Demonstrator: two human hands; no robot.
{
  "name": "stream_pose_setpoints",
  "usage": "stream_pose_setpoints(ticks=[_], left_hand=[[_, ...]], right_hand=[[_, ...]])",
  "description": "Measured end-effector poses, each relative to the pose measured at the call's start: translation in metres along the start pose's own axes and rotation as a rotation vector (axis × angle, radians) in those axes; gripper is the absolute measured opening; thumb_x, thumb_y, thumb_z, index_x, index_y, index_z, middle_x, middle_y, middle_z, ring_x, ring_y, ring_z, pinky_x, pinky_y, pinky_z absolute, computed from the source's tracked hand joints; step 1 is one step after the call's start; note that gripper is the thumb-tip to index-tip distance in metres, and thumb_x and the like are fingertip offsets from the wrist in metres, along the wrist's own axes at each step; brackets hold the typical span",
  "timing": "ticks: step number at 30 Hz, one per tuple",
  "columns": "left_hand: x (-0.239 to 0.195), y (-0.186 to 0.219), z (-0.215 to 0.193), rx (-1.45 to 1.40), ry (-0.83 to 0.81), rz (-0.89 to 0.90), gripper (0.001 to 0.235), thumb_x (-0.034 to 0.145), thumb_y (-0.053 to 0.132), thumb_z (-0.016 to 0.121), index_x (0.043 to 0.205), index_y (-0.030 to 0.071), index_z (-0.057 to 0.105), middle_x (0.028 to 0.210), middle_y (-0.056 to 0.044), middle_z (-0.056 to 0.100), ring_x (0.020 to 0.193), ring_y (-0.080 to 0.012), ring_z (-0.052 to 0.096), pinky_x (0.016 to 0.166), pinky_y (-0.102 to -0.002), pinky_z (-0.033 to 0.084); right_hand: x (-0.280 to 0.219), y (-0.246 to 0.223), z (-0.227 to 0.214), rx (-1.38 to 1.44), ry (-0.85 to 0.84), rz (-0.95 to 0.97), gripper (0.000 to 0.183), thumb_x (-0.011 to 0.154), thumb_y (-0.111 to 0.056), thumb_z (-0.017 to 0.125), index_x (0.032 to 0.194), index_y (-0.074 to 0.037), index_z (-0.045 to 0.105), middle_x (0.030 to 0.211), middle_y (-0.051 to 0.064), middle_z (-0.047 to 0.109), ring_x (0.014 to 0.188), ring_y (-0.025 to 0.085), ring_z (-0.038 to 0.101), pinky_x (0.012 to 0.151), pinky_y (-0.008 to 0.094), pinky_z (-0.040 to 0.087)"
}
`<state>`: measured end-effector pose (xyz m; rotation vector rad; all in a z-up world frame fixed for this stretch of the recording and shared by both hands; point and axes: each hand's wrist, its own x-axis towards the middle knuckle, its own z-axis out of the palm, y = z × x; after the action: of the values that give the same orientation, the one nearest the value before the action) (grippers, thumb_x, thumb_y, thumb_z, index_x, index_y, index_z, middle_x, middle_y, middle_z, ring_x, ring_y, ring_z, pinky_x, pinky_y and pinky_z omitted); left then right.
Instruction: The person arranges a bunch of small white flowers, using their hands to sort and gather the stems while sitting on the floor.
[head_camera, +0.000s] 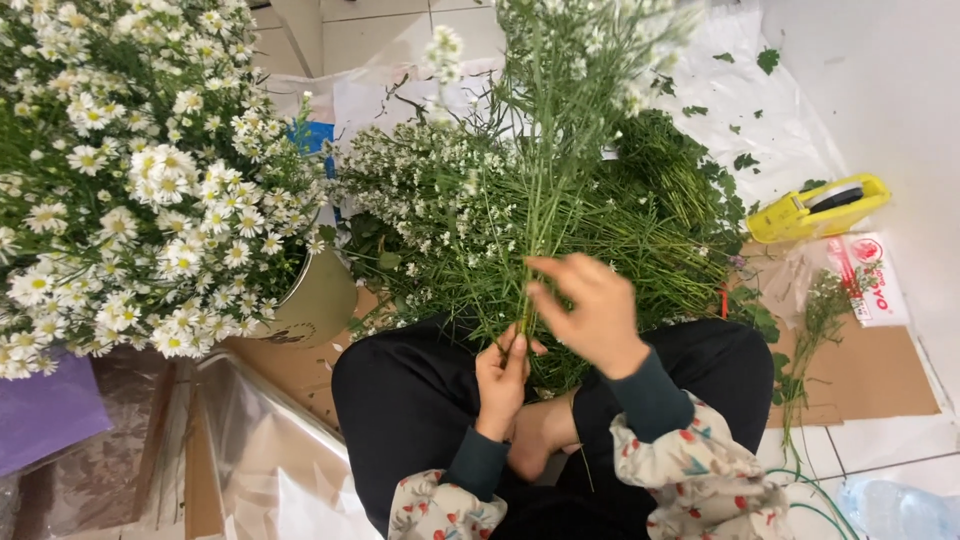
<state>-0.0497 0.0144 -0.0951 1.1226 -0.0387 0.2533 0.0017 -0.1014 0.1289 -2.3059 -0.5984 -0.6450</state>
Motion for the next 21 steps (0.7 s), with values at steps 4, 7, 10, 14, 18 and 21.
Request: stream_pose_setpoints(ticks=[4, 7, 10, 14, 18, 21], left_hand=[[-0.005, 0.000, 0.003, 0.121, 0.029, 0.065, 0.026, 0.103, 0.003, 0.058, 0.123, -0.003, 0.073, 0.053, -0.012, 0.066, 0.038, -0.0070, 0.040, 0.037, -0.023, 0.033], [0.001, -0.006, -0.001, 0.157, 0.054, 0.064, 0.022, 0.102, 0.001, 0.058, 0.108, -0.002, 0.078, 0.043, -0.006, 0.053, 0.037, -0.0079, 0.038, 0.038, -0.022, 0.032], [0.003, 0.028, 0.009, 0.121, 0.040, 0.000, 0.029, 0.105, 0.007, 0.057, 0.085, 0.000, 0.076, 0.040, -0.006, 0.052, 0.034, -0.0079, 0.035, 0.036, -0.021, 0.030], [0.002, 0.049, 0.023, 0.178, 0.080, 0.035, 0.030, 0.102, 0.002, 0.060, 0.074, 0.005, 0.070, 0.045, -0.002, 0.053, 0.044, -0.0067, 0.039, 0.046, -0.023, 0.035], [0.002, 0.011, 0.008, 0.172, 0.061, 0.036, 0.028, 0.104, 0.009, 0.059, 0.082, 0.004, 0.076, 0.053, -0.007, 0.063, 0.047, -0.0083, 0.042, 0.050, -0.026, 0.041], [0.001, -0.015, -0.012, 0.170, 0.058, 0.044, 0.030, 0.105, 0.014, 0.059, 0.088, 0.003, 0.081, 0.059, -0.010, 0.070, 0.049, -0.0095, 0.045, 0.053, -0.027, 0.045]], right_hand=[[-0.006, 0.000, 0.024, -0.336, -0.139, -0.119, 0.015, 0.095, -0.027, 0.064, 0.106, -0.021, 0.073, 0.077, -0.002, 0.059, 0.076, 0.021, 0.066, 0.064, 0.032, 0.056], [-0.018, 0.002, 0.035, -0.182, -0.256, -0.064, 0.015, 0.093, -0.014, 0.063, 0.088, -0.015, 0.076, 0.067, -0.003, 0.060, 0.066, 0.018, 0.063, 0.060, 0.026, 0.053], [-0.034, -0.003, 0.034, 0.090, -0.291, 0.101, 0.007, 0.090, -0.018, 0.070, 0.091, -0.014, 0.076, 0.073, 0.005, 0.067, 0.071, 0.031, 0.070, 0.063, 0.039, 0.057], [-0.042, -0.017, 0.040, 0.113, -0.283, 0.208, 0.020, 0.086, -0.019, 0.074, 0.100, -0.005, 0.069, 0.080, 0.012, 0.069, 0.075, 0.035, 0.073, 0.067, 0.043, 0.059], [-0.045, -0.015, 0.055, -0.047, -0.332, 0.156, 0.015, 0.096, -0.017, 0.065, 0.087, -0.007, 0.063, 0.065, 0.004, 0.055, 0.059, 0.026, 0.066, 0.057, 0.032, 0.056], [-0.052, -0.005, 0.059, -0.082, -0.375, 0.072, 0.016, 0.098, -0.025, 0.064, 0.096, -0.009, 0.065, 0.076, 0.007, 0.066, 0.069, 0.031, 0.072, 0.061, 0.039, 0.059]])
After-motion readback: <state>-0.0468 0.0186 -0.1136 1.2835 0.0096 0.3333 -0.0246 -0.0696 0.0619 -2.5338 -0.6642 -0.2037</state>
